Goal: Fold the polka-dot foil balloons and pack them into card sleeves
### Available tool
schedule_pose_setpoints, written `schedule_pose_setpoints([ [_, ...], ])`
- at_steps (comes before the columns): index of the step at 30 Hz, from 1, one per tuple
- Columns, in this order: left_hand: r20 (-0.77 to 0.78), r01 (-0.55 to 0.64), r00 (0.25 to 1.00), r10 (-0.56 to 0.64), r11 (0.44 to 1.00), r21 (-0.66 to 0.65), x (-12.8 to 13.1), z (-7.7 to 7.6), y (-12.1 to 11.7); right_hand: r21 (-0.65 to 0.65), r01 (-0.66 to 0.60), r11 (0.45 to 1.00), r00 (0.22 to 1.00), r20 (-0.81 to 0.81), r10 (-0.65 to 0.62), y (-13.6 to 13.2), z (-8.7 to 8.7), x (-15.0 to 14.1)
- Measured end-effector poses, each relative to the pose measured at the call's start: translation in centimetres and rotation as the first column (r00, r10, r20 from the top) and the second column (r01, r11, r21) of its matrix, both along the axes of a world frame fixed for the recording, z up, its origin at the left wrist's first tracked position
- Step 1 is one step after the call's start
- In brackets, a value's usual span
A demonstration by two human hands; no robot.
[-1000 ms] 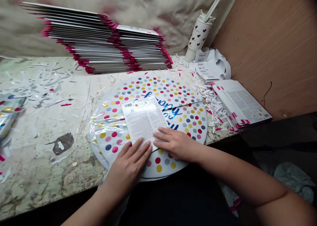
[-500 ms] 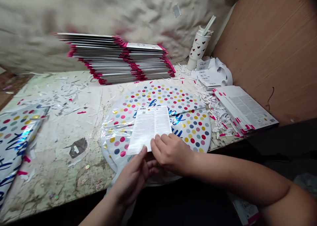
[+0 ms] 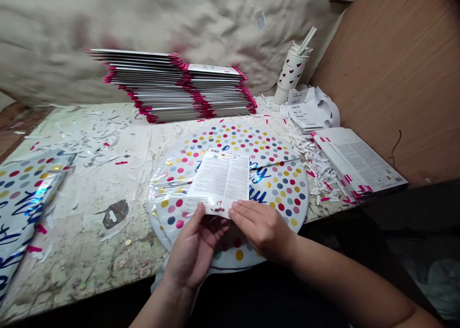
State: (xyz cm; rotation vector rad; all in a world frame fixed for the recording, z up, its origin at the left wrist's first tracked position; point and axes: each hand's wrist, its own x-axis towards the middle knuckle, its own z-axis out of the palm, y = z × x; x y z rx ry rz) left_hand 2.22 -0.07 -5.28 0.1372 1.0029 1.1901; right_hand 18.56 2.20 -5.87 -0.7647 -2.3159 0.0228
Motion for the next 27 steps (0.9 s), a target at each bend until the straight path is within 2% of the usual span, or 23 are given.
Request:
schedule_pose_setpoints([
  [2,-0.109,0.087,0.991,-0.079,0.994,0.067,-0.2,0.1,-0.1,-0.212,-0.039,0.976,0.996,-0.089,0.02,0.6,0.6,-0.2],
  [3,-0.18,0.121,0.978,-0.103,0.988,0.092,-0.3,0.2,-0.2,-0.279,-0.074,0.958,0.991,-0.129,0.039,0.9,0.9,-0.5],
  [4,-0.242,0.152,0.963,-0.121,0.982,0.112,-0.3,0.1,-0.2,-0.302,-0.112,0.947,0.985,-0.159,0.066,1.3,1.2,-0.8],
  [7,-0.375,0.219,0.914,-0.155,0.967,0.134,-0.4,-0.1,-0.3,-0.253,-0.183,0.95,0.97,-0.206,0.132,2.1,1.7,-1.5],
  [10,-0.552,0.232,0.825,-0.12,0.963,0.136,-1.2,-0.2,0.1,-0.352,-0.116,0.929,0.986,-0.154,0.065,2.5,2.6,0.5],
  [12,-0.742,0.26,0.668,-0.048,0.95,0.172,-2.2,0.4,0.5,-0.408,-0.005,0.913,1.0,0.018,0.013,2.7,3.6,3.4],
  [14,-0.913,0.35,0.396,0.097,0.903,0.248,-3.0,1.7,1.0,-0.293,0.226,0.929,0.972,0.136,-0.193,2.8,4.9,6.4],
  [15,-0.946,0.43,0.245,0.213,0.85,0.303,-3.1,2.7,1.3,-0.204,0.335,0.92,0.942,0.103,-0.32,2.8,5.7,7.6],
  [16,-0.935,0.544,0.116,0.336,0.766,0.342,-3.1,3.9,1.6,-0.134,0.413,0.901,0.91,0.014,-0.415,2.9,6.5,8.4],
  [17,-0.893,0.673,0.032,0.448,0.651,0.351,-2.8,5.1,1.9,-0.107,0.426,0.898,0.897,-0.084,-0.435,3.0,7.2,8.9],
  [18,-0.845,0.774,0.005,0.534,0.532,0.342,-2.3,6.3,2.3,-0.125,0.367,0.922,0.908,-0.166,-0.384,3.1,7.8,9.0],
  [19,-0.807,0.822,0.035,0.589,0.442,0.358,-1.8,7.3,2.8,-0.178,0.257,0.95,0.924,-0.244,-0.296,3.4,8.2,8.8],
  [20,-0.783,0.818,0.109,0.612,0.392,0.421,-1.1,8.1,3.3,-0.25,0.134,0.959,0.917,-0.336,-0.215,3.7,8.3,8.4],
  [21,-0.772,0.768,0.207,0.601,0.388,0.509,-0.5,8.6,3.8,-0.32,0.023,0.947,0.879,-0.445,-0.171,4.1,8.2,8.0],
  [22,-0.76,0.688,0.313,0.57,0.416,0.595,0.1,8.7,4.3,-0.376,-0.061,0.925,0.81,-0.56,-0.174,4.6,7.8,7.5],
  [23,-0.754,0.616,0.404,0.518,0.455,0.643,0.6,8.4,4.9,-0.411,-0.115,0.904,0.715,-0.666,-0.212,5.2,7.2,7.1],
  [24,-0.768,0.594,0.46,0.446,0.488,0.64,1.0,8.0,5.5,-0.431,-0.145,0.891,0.61,-0.748,-0.263,5.9,6.5,7.0],
  [25,-0.8,0.628,0.473,0.369,0.496,0.6,1.2,7.4,6.2,-0.441,-0.164,0.882,0.517,-0.8,-0.304,6.7,5.8,7.1],
  [26,-0.833,0.678,0.443,0.331,0.484,0.553,1.4,6.9,7.0,-0.451,-0.18,0.874,0.449,-0.828,-0.335,7.4,5.1,7.6],
  [27,-0.851,0.715,0.385,0.357,0.469,0.52,1.4,6.6,7.9,-0.463,-0.189,0.866,0.391,-0.844,-0.366,8.1,4.4,8.4],
])
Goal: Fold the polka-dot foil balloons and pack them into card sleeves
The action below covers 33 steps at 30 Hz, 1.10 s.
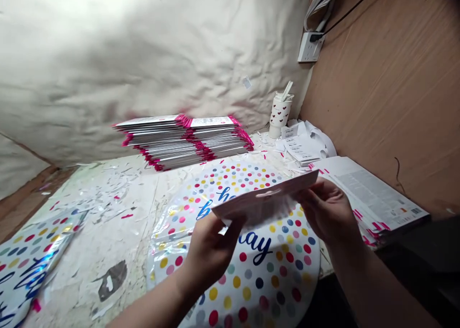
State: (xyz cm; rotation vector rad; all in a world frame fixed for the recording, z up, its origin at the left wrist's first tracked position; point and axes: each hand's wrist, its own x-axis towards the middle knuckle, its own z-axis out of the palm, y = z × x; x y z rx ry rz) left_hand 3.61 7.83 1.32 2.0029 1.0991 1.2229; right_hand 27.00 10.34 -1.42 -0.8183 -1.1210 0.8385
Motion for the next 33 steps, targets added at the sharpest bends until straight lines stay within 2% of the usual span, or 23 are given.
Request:
schedule_pose_setpoints([
  [2,-0.123,-0.088,0.986,0.114,0.977,0.194,-0.2,0.3,2.6,-0.084,0.078,0.993,0.994,-0.076,-0.084,1.0,-1.1,2.6],
  [3,-0.164,-0.145,0.964,0.207,0.934,0.327,-0.3,0.9,4.4,-0.144,0.132,0.981,0.987,-0.07,-0.143,1.3,-1.6,4.2],
  [5,-0.249,-0.202,0.888,0.387,0.814,0.545,-0.6,2.7,9.1,-0.263,0.26,0.929,0.966,0.079,-0.248,1.1,-2.5,7.2],
  [6,-0.309,-0.173,0.844,0.439,0.767,0.618,-0.7,3.5,11.8,-0.296,0.32,0.9,0.943,0.194,-0.272,0.8,-3.0,8.5],
  [7,-0.404,-0.113,0.787,0.466,0.754,0.647,-0.8,4.3,14.6,-0.313,0.363,0.878,0.914,0.303,-0.27,0.5,-3.4,9.4],
  [8,-0.497,-0.051,0.72,0.484,0.752,0.657,-0.9,4.8,17.4,-0.323,0.388,0.863,0.885,0.391,-0.252,0.0,-3.9,10.1],
  [11,-0.624,0.028,0.643,0.445,0.8,0.599,-1.2,5.0,24.5,-0.349,0.414,0.841,0.82,0.544,-0.178,-1.1,-5.3,11.1],
  [14,-0.682,0.021,0.593,0.427,0.839,0.544,-1.8,4.0,28.5,-0.356,0.469,0.808,0.755,0.637,-0.157,-1.7,-6.5,11.5],
  [16,-0.704,0.003,0.566,0.429,0.853,0.522,-2.3,3.5,29.8,-0.362,0.485,0.796,0.74,0.655,-0.152,-1.9,-7.1,11.8],
  [19,-0.75,0.014,0.516,0.413,0.872,0.49,-2.9,3.4,30.4,-0.371,0.484,0.793,0.743,0.652,-0.149,-2.0,-7.5,11.9],
  [23,-0.775,-0.016,0.438,0.456,0.865,0.501,-3.1,3.5,30.3,-0.361,0.427,0.829,0.756,0.646,-0.109,-1.8,-7.9,10.8],
  [26,-0.772,-0.058,0.393,0.499,0.852,0.521,-3.1,2.9,30.5,-0.364,0.391,0.845,0.759,0.647,-0.073,-1.6,-8.0,9.7],
  [30,-0.787,-0.064,0.361,0.5,0.855,0.514,-3.2,1.9,31.3,-0.365,0.38,0.85,0.75,0.659,-0.053,-1.4,-7.9,9.0],
  [33,-0.807,-0.021,0.346,0.478,0.864,0.503,-3.5,1.7,31.6,-0.36,0.387,0.849,0.747,0.662,-0.06,-1.4,-7.9,9.2],
])
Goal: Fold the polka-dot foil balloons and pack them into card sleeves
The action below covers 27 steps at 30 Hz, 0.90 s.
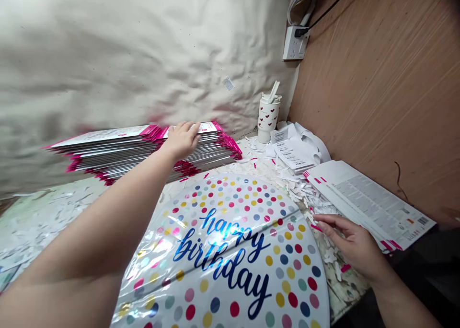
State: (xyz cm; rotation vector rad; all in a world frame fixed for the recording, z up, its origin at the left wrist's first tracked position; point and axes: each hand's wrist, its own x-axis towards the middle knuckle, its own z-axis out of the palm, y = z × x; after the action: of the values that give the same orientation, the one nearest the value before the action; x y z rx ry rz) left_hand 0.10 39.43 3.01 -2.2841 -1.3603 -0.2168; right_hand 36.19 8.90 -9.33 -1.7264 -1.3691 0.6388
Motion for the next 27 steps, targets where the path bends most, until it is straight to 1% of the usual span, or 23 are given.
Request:
schedule_pose_setpoints([
  [4,-0.095,0.059,0.993,-0.065,0.997,-0.058,-0.6,0.6,0.1,-0.016,-0.006,1.0,1.0,-0.02,0.005,-0.1,-0.3,0.1],
  [7,-0.124,0.029,0.992,-0.035,0.998,-0.056,-0.3,1.1,-0.2,-0.036,-0.019,0.999,0.999,-0.049,0.017,-0.1,-0.4,-0.2],
  [10,-0.114,-0.013,0.993,0.012,1.0,-0.006,1.2,1.2,-1.0,-0.067,-0.025,0.997,0.997,-0.068,0.02,-0.1,-0.5,-0.7],
  [13,-0.096,-0.014,0.995,0.018,0.999,0.039,3.2,0.8,-1.8,-0.076,-0.024,0.997,0.998,-0.066,0.019,0.0,-0.5,-0.9],
  [16,-0.078,-0.038,0.996,0.041,0.998,0.042,3.8,0.2,-1.9,-0.061,-0.031,0.998,0.998,-0.064,0.027,0.0,-0.4,-0.9],
  [18,-0.063,-0.057,0.996,0.059,0.998,0.033,3.2,-0.1,-1.6,-0.059,-0.035,0.998,0.997,-0.066,0.031,0.0,-0.4,-0.8],
  [23,0.002,-0.087,0.996,0.087,0.996,0.014,0.4,-0.9,-1.1,-0.085,-0.044,0.995,0.996,-0.087,0.037,-0.2,-0.3,-0.9],
  [25,0.04,-0.106,0.994,0.106,0.994,0.012,-0.2,-1.4,-1.1,-0.07,-0.055,0.996,0.995,-0.086,0.049,-0.2,-0.4,-1.2],
  [27,0.078,-0.131,0.988,0.13,0.991,0.004,-0.1,-1.7,-1.1,-0.036,-0.064,0.997,0.997,-0.049,0.062,0.0,-0.5,-1.3],
])
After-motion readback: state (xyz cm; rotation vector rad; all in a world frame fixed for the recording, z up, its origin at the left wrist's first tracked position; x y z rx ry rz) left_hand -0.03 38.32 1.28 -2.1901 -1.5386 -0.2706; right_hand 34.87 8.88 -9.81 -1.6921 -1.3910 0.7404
